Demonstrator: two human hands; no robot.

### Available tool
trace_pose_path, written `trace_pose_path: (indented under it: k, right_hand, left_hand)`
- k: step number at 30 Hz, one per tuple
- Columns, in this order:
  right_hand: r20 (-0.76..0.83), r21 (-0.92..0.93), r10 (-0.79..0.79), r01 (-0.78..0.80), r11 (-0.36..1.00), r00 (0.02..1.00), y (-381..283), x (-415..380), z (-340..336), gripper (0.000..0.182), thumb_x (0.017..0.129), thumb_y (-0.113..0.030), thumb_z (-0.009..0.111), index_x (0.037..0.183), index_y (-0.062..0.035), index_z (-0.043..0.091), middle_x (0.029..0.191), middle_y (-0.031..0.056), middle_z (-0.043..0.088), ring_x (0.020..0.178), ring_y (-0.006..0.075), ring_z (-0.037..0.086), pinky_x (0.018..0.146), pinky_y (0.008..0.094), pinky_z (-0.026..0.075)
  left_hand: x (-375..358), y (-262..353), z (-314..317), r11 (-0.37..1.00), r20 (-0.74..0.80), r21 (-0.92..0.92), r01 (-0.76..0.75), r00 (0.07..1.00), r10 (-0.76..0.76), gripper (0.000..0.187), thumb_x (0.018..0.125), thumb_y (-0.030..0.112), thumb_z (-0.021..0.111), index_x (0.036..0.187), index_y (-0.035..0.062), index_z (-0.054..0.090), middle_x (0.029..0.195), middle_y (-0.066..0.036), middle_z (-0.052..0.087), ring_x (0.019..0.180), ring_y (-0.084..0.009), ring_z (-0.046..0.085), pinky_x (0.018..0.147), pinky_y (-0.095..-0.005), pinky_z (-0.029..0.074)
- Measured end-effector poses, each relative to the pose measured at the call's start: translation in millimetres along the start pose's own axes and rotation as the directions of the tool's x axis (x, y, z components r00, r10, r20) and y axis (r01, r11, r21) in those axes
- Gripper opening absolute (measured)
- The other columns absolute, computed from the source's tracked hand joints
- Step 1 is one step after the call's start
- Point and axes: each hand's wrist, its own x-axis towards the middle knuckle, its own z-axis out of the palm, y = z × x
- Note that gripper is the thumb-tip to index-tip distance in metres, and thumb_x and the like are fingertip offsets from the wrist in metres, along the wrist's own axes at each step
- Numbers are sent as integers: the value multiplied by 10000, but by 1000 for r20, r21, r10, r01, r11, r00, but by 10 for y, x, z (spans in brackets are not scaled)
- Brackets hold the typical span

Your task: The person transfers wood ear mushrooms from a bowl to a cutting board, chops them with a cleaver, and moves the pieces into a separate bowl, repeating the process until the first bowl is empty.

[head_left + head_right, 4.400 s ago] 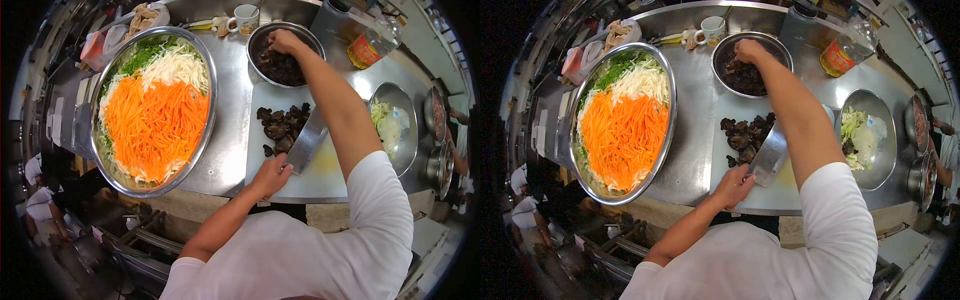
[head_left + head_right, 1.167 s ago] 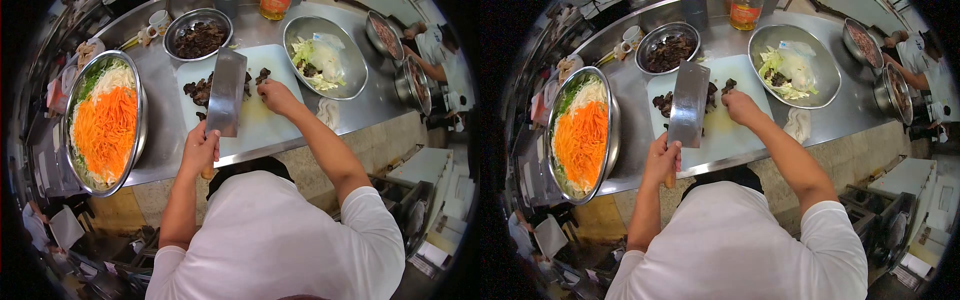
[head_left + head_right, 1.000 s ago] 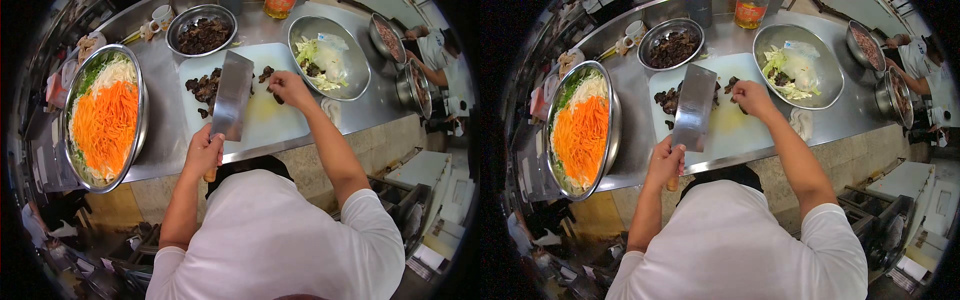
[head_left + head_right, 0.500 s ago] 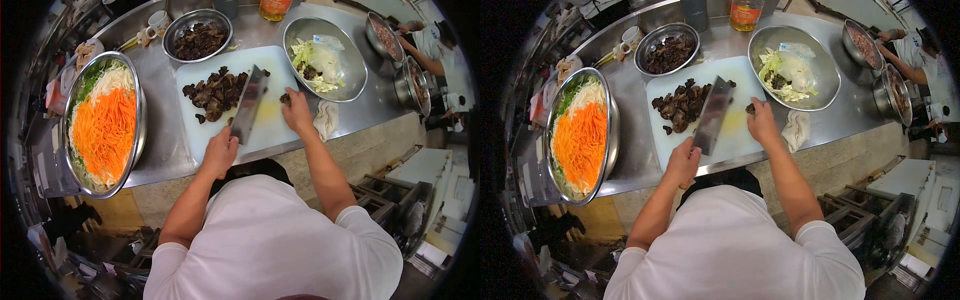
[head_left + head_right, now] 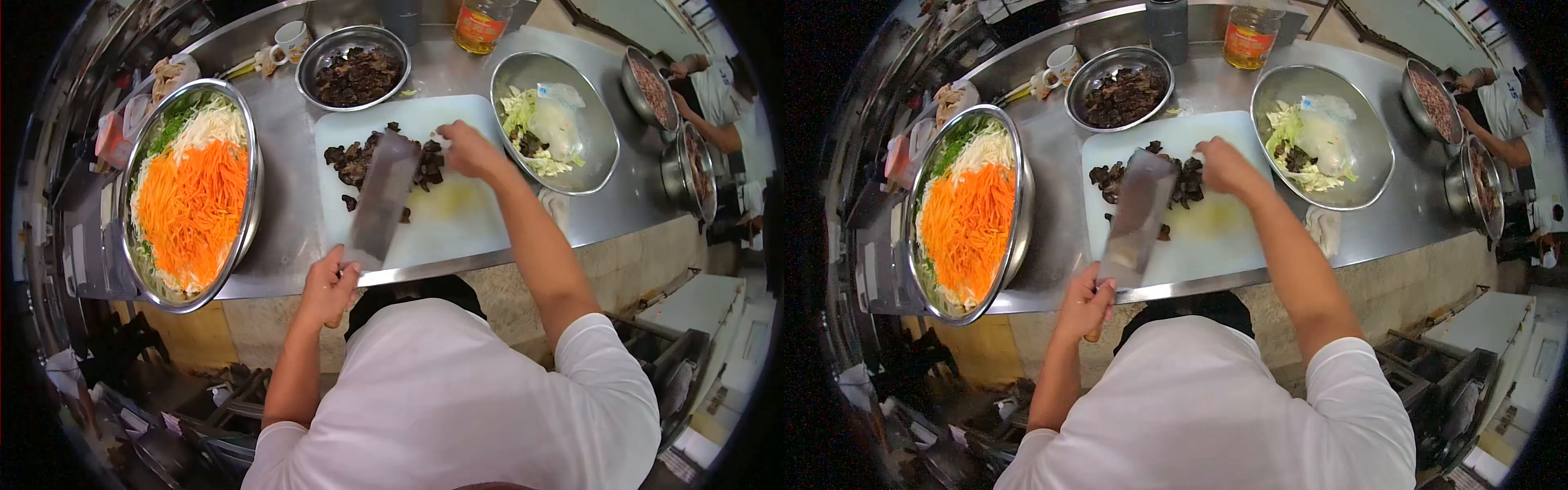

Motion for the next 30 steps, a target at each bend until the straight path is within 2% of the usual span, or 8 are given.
trace_pose_path:
  k: [5, 9, 11, 17, 23, 24, 27, 30]
  right_hand:
    - [-141, 94, -21, 35, 995, 990, -101, 315, -529, 286, 876, -102, 551, 1110, -1, 681, 1018, 254, 697, 990, 415, 670, 871, 459, 522]
    - [-85, 122, -186, 195, 973, 979, -334, 778, -537, 280, 871, -136, 637, 1100, 24, 648, 873, 144, 683, 804, 241, 654, 749, 368, 514]
    - [-77, 25, -183, 186, 982, 980, -581, 1033, -502, 287, 851, -134, 578, 1084, -3, 682, 1008, 251, 696, 973, 427, 665, 840, 475, 515]
    - [-70, -61, -292, 288, 956, 954, -1024, 2173, 76, 362, 830, -121, 613, 1167, -8, 675, 1092, 265, 684, 1056, 441, 641, 948, 496, 499]
    - [164, -362, -139, 190, 912, 977, -1204, 2753, 555, 466, 856, -157, 635, 1309, -47, 610, 1268, 212, 646, 1189, 403, 611, 1002, 502, 495]
    - [172, -366, -136, 192, 910, 976, -1253, 2790, 547, 466, 856, -157, 635, 1309, -47, 610, 1268, 212, 646, 1189, 403, 611, 1002, 502, 495]
    - [245, -547, 16, 124, 828, 969, -1362, 2927, 471, 449, 865, -173, 626, 1314, -152, 634, 1291, 191, 644, 1218, 379, 608, 992, 500, 507]
    - [106, -439, -202, 228, 869, 974, -1254, 2977, 708, 353, 806, -127, 629, 1156, -130, 678, 1153, 202, 680, 1082, 388, 652, 928, 484, 526]
  left_hand:
    - [355, -183, 317, 945, 233, 204, -255, 950, 206, 137, 977, 116, 587, 937, 7, 514, 682, -31, 589, 508, -92, 532, 458, -285, 432]
    - [725, 42, 487, 900, 184, 336, -278, 956, 226, 178, 968, 138, 600, 909, 9, 494, 638, -68, 590, 497, -131, 557, 453, -320, 440]
    - [898, -64, 443, 952, 83, 250, -179, 983, 163, 200, 954, 151, 583, 925, -33, 511, 647, -200, 600, 547, -337, 597, 568, -446, 476]
    - [968, -185, 232, 998, 110, -66, 17, 994, -10, 253, 952, 166, 613, 1082, -46, 569, 673, -129, 620, 486, -172, 581, 464, -365, 476]
    - [1040, -343, 258, 971, 69, 54, -232, 971, 228, 179, 976, 180, 593, 938, 17, 529, 576, -35, 509, 467, -106, 509, 422, -303, 416]
    - [997, -177, 199, 992, 102, 81, -93, 991, 85, 253, 921, 196, 626, 890, -19, 497, 748, -235, 622, 682, -395, 629, 614, -459, 470]
    - [1011, -185, 180, 988, 99, 100, -121, 989, 111, 265, 919, 204, 629, 887, -22, 494, 779, -243, 639, 731, -425, 637, 630, -467, 471]
    - [996, -89, 157, 989, 99, 103, -103, 991, 93, 262, 917, 200, 626, 888, -23, 492, 826, -256, 658, 793, -455, 639, 663, -477, 481]
